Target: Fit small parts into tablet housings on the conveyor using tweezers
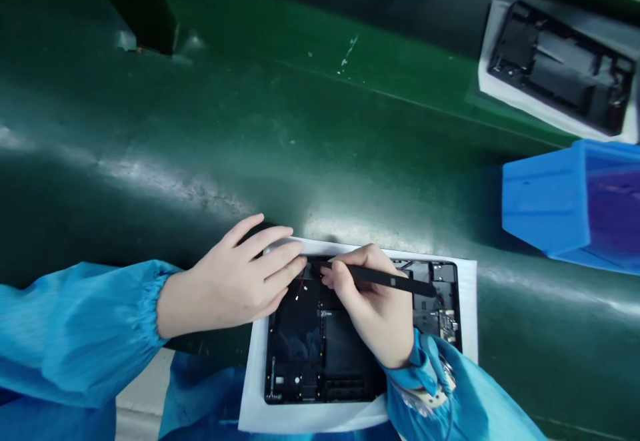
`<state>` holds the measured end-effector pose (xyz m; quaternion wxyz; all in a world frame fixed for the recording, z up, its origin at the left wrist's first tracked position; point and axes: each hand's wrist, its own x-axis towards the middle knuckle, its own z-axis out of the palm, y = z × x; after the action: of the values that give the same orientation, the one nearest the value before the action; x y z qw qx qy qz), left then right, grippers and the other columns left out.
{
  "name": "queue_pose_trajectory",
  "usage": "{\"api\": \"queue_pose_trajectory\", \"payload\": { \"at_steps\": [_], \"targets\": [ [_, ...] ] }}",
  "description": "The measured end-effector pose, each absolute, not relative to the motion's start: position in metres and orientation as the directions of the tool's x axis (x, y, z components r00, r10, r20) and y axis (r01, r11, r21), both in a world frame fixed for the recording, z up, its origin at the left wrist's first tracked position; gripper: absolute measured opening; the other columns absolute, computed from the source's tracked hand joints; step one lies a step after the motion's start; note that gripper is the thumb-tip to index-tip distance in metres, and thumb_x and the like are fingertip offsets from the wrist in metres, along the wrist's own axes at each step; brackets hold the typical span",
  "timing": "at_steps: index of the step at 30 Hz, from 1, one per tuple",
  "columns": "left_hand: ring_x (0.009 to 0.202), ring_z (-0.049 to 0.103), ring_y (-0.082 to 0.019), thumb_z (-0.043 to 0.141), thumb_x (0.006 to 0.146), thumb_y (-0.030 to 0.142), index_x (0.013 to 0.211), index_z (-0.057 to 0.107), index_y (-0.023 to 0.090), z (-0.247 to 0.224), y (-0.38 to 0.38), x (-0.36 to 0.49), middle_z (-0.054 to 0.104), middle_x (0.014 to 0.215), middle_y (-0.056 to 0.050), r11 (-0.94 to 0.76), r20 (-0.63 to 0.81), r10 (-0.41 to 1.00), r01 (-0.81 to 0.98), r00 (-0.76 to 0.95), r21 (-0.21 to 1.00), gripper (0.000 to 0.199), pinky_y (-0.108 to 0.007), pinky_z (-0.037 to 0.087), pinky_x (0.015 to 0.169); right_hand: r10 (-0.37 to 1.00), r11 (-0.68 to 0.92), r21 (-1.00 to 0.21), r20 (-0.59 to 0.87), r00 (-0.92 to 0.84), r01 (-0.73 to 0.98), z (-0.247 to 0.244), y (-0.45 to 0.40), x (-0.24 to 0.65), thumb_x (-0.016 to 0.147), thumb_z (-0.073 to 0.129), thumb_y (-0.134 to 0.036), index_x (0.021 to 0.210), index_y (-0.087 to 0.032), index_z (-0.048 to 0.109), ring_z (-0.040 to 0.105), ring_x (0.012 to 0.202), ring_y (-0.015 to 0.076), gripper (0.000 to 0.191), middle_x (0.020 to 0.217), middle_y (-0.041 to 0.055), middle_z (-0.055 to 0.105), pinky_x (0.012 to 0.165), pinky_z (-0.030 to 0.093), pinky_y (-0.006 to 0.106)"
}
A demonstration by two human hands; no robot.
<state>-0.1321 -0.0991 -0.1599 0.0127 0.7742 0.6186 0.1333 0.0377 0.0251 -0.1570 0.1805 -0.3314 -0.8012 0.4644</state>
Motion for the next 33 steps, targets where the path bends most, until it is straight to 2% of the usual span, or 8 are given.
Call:
{"api": "queue_pose_trajectory", "payload": {
  "at_steps": [6, 11, 17, 24, 29, 33],
  "targets": [
    [0.117, 0.048, -0.027, 0.049, 0.088, 0.024, 0.113, 0.061, 0.018, -0.159, -0.098, -0.133, 0.06, 0.121, -0.003, -0.226, 0.206, 0.96, 0.958, 0.188, 0.178, 0.029, -0.048, 0.034, 0.101, 0.734, 0.3, -0.884, -0.027, -0.678, 0.36, -0.16, 0.028, 0.044, 0.085, 0.057, -0.021, 0.072, -0.02, 0.058, 0.062, 0.056, 0.0126, 0.014, 0.064, -0.0024, 0.06, 0.055, 0.049, 0.026],
    [0.117, 0.049, -0.027, 0.049, 0.087, 0.023, 0.113, 0.061, 0.016, -0.158, -0.099, -0.134, 0.06, 0.121, -0.004, -0.242, 0.207, 0.957, 0.951, 0.202, 0.19, 0.03, -0.048, 0.036, 0.1, 0.727, 0.327, -0.871, -0.016, -0.686, 0.367, -0.159, 0.03, 0.044, 0.084, 0.058, -0.021, 0.07, -0.019, 0.059, 0.061, 0.054, 0.013, 0.014, 0.062, -0.0016, 0.061, 0.052, 0.048, 0.026],
    [0.107, 0.054, -0.021, 0.048, 0.087, 0.017, 0.112, 0.061, 0.014, -0.159, -0.098, -0.136, 0.064, 0.113, -0.003, -0.319, 0.221, 0.936, 0.927, 0.275, 0.198, 0.029, -0.045, 0.034, 0.103, 0.74, 0.328, -0.871, -0.004, -0.673, 0.366, -0.159, 0.029, 0.043, 0.084, 0.058, -0.02, 0.069, -0.019, 0.059, 0.06, 0.053, 0.0125, 0.015, 0.063, -0.0018, 0.06, 0.053, 0.049, 0.027],
    [0.103, 0.055, -0.021, 0.049, 0.086, 0.018, 0.117, 0.058, 0.015, -0.162, -0.099, -0.136, 0.064, 0.114, -0.004, -0.297, 0.187, 0.949, 0.92, 0.254, 0.255, 0.032, -0.047, 0.034, 0.103, 0.745, 0.314, -0.876, -0.01, -0.667, 0.365, -0.159, 0.028, 0.042, 0.084, 0.058, -0.019, 0.07, -0.019, 0.059, 0.061, 0.056, 0.0123, 0.013, 0.065, -0.0018, 0.06, 0.054, 0.05, 0.026],
    [0.104, 0.054, -0.023, 0.05, 0.088, 0.027, 0.12, 0.056, 0.016, -0.161, -0.096, -0.133, 0.062, 0.113, -0.007, -0.289, 0.147, 0.955, 0.918, 0.257, 0.272, 0.034, -0.05, 0.032, 0.103, 0.749, 0.317, -0.868, -0.017, -0.662, 0.381, -0.158, 0.029, 0.043, 0.084, 0.058, -0.022, 0.07, -0.02, 0.058, 0.059, 0.053, 0.0134, 0.014, 0.062, -0.0015, 0.058, 0.051, 0.048, 0.028],
    [0.097, 0.055, -0.025, 0.055, 0.084, 0.036, 0.124, 0.054, 0.018, -0.159, -0.09, -0.129, 0.06, 0.108, -0.01, -0.241, 0.088, 0.97, 0.93, 0.226, 0.277, 0.044, -0.052, 0.034, 0.1, 0.811, 0.276, -0.905, 0.037, -0.584, 0.325, -0.157, 0.033, 0.049, 0.085, 0.056, -0.025, 0.077, -0.022, 0.057, 0.059, 0.058, 0.0167, 0.009, 0.067, 0.0007, 0.058, 0.056, 0.048, 0.032]
  ]
}}
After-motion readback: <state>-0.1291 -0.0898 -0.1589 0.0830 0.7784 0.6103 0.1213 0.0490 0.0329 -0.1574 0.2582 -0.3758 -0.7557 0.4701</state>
